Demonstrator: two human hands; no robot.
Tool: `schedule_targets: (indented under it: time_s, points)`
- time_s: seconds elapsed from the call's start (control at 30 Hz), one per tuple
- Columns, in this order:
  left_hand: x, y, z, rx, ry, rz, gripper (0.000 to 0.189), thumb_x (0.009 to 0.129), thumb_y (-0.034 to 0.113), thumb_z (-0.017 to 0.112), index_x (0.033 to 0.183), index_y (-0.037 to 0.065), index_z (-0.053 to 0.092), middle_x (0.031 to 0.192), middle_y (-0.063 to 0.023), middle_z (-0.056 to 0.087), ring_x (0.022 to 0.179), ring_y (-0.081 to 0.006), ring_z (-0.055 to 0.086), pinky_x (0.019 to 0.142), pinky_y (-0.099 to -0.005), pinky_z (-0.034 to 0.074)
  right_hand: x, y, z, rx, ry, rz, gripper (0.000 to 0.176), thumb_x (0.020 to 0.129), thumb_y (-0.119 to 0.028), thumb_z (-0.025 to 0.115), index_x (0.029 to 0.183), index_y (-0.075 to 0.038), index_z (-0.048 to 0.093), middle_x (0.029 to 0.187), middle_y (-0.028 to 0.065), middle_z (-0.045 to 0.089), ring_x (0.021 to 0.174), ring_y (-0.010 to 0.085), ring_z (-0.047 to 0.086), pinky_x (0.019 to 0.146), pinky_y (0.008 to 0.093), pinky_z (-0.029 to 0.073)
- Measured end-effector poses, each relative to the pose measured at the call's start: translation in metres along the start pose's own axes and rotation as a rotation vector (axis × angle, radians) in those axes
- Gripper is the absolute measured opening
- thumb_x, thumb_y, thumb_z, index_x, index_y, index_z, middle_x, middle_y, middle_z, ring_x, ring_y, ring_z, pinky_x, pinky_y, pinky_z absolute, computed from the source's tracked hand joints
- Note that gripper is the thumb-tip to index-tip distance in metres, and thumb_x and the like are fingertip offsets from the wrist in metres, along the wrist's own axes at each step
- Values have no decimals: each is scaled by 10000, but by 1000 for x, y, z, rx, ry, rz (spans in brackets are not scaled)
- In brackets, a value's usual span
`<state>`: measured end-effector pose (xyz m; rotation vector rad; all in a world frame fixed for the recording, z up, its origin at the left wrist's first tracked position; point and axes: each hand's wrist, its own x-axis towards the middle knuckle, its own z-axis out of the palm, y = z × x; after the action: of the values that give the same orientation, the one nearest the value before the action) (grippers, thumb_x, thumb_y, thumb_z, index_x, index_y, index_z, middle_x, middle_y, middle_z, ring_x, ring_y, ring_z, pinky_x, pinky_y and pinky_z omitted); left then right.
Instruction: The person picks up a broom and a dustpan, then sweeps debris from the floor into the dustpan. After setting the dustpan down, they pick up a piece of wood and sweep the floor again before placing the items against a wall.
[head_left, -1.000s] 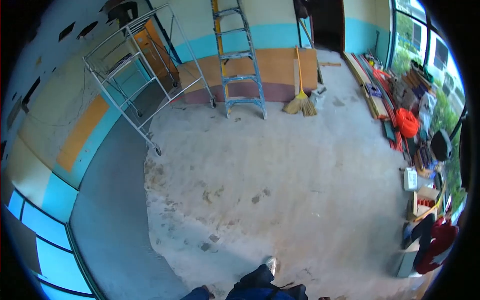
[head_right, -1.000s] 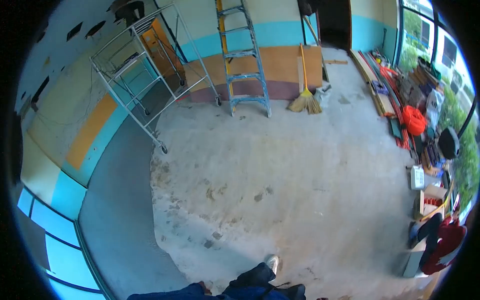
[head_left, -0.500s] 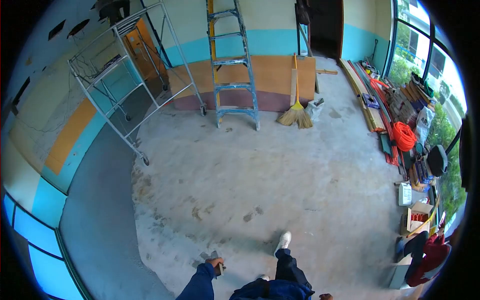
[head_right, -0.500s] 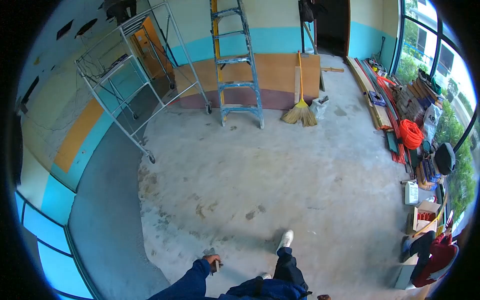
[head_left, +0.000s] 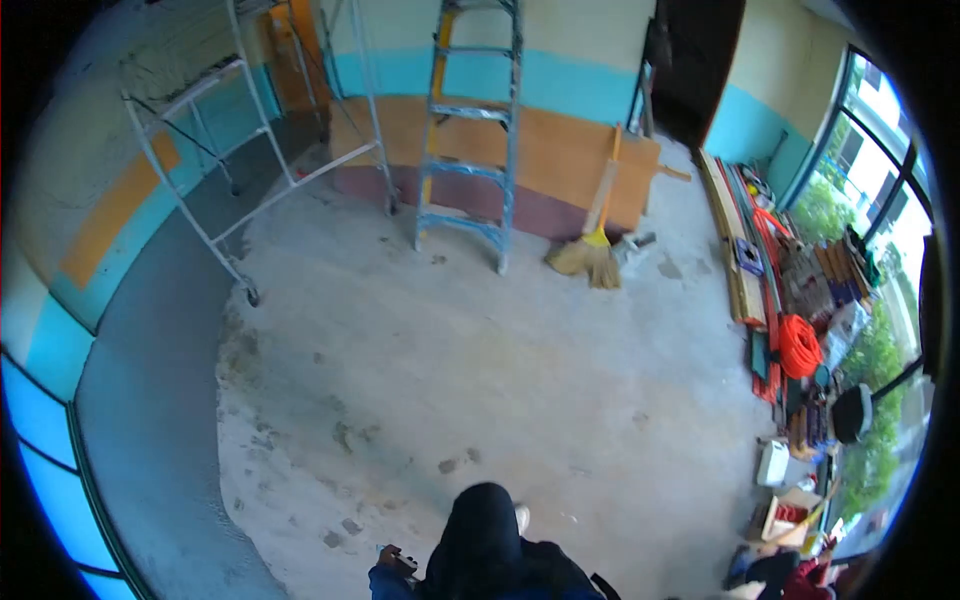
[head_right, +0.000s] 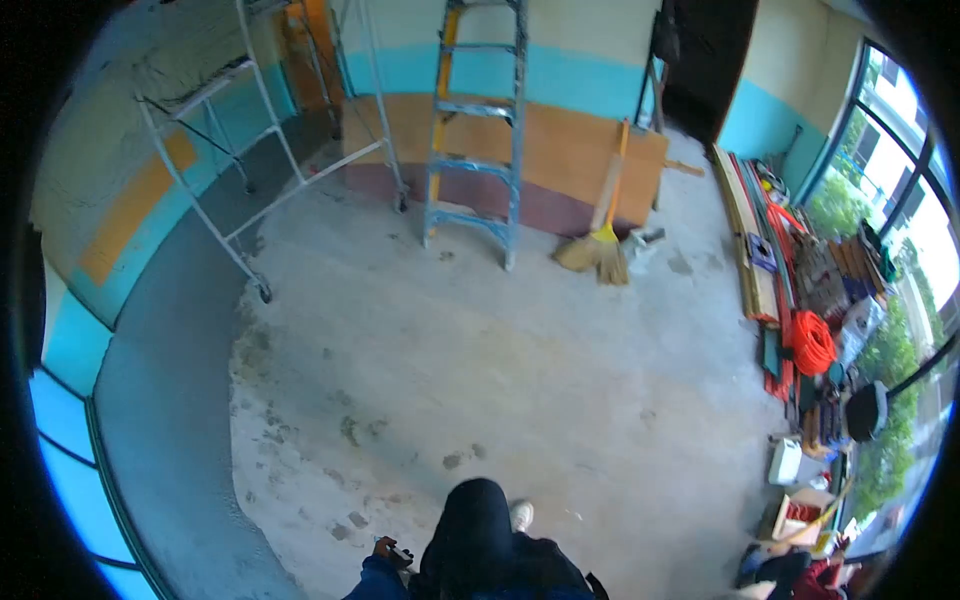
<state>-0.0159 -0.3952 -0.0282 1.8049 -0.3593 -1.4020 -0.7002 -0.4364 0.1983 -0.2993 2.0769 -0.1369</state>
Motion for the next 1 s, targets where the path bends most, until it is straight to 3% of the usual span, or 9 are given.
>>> schedule_targets:
  time_s: [0.2, 0.3, 0.4, 0.53, 0.67, 0.7, 0.83, 0.93, 1.0]
  points:
    - [50, 31, -11, 653, -377, 363, 106, 720, 134, 481, 779, 87, 556, 790, -103, 581, 757, -237, 540, 673, -340, 434, 19, -35, -19, -1, -54, 67, 153, 766, -171, 498, 797, -26, 537, 635, 147, 535, 474, 263, 555, 369, 372, 444]
    - [76, 90, -5, 670, -171, -39, 135, 713, 168, 488, 788, 80, 559, 798, -112, 581, 770, -241, 539, 686, -341, 432, 36, -70, 1, 10, -89, 70, 158, 770, -169, 492, 788, -20, 542, 642, 156, 544, 476, 272, 569, 368, 376, 452]
    - [93, 165, 24, 647, -11, -249, 171, 707, 201, 495, 798, 73, 561, 805, -121, 581, 784, -246, 537, 698, -342, 429, 48, -128, 36, 40, -78, 19, 155, 775, -146, 472, 813, -17, 549, 651, 163, 549, 484, 281, 577, 378, 376, 465]
    - [137, 242, 56, 660, 38, -311, 223, 698, 246, 504, 811, 64, 564, 816, -133, 581, 801, -252, 535, 715, -343, 425, 61, -219, 80, 16, -131, -31, 186, 778, -141, 459, 893, -15, 533, 650, 163, 547, 479, 272, 576, 383, 371, 471]
    - [188, 289, 68, 751, 12, -374, 278, 689, 291, 513, 824, 54, 568, 826, -146, 580, 819, -258, 533, 732, -344, 422, 133, -270, 114, 161, -283, -112, 196, 773, -137, 452, 915, -14, 509, 657, 151, 546, 484, 261, 573, 389, 364, 472]
    - [204, 302, 70, 784, -3, -383, 292, 687, 302, 515, 827, 52, 569, 828, -149, 580, 823, -259, 533, 736, -344, 421, 114, -304, 125, 98, -108, -29, 205, 772, -147, 448, 931, -33, 510, 681, 157, 544, 499, 272, 568, 406, 374, 466]
    - [267, 352, 66, 991, -139, -375, 348, 678, 347, 524, 840, 42, 572, 838, -161, 580, 841, -265, 531, 753, -345, 417, 88, -393, 157, 260, -73, 59, 208, 773, -166, 441, 944, -65, 503, 705, 171, 541, 527, 284, 568, 437, 384, 453]
    - [363, 415, 79, 1213, -301, -263, 391, 671, 380, 530, 850, 35, 575, 846, -170, 580, 854, -270, 529, 766, -346, 414, 70, -434, 180, 335, -113, 88, 235, 762, -197, 467, 972, -96, 502, 773, 180, 549, 606, 300, 575, 493, 407, 457]
    - [439, 476, 106, 1286, -200, -155, 420, 667, 403, 535, 856, 31, 576, 851, -177, 580, 863, -272, 528, 775, -346, 412, 87, -437, 197, 432, -236, 165, 288, 740, -242, 533, 1004, -128, 504, 893, 191, 563, 730, 323, 586, 586, 452, 478]
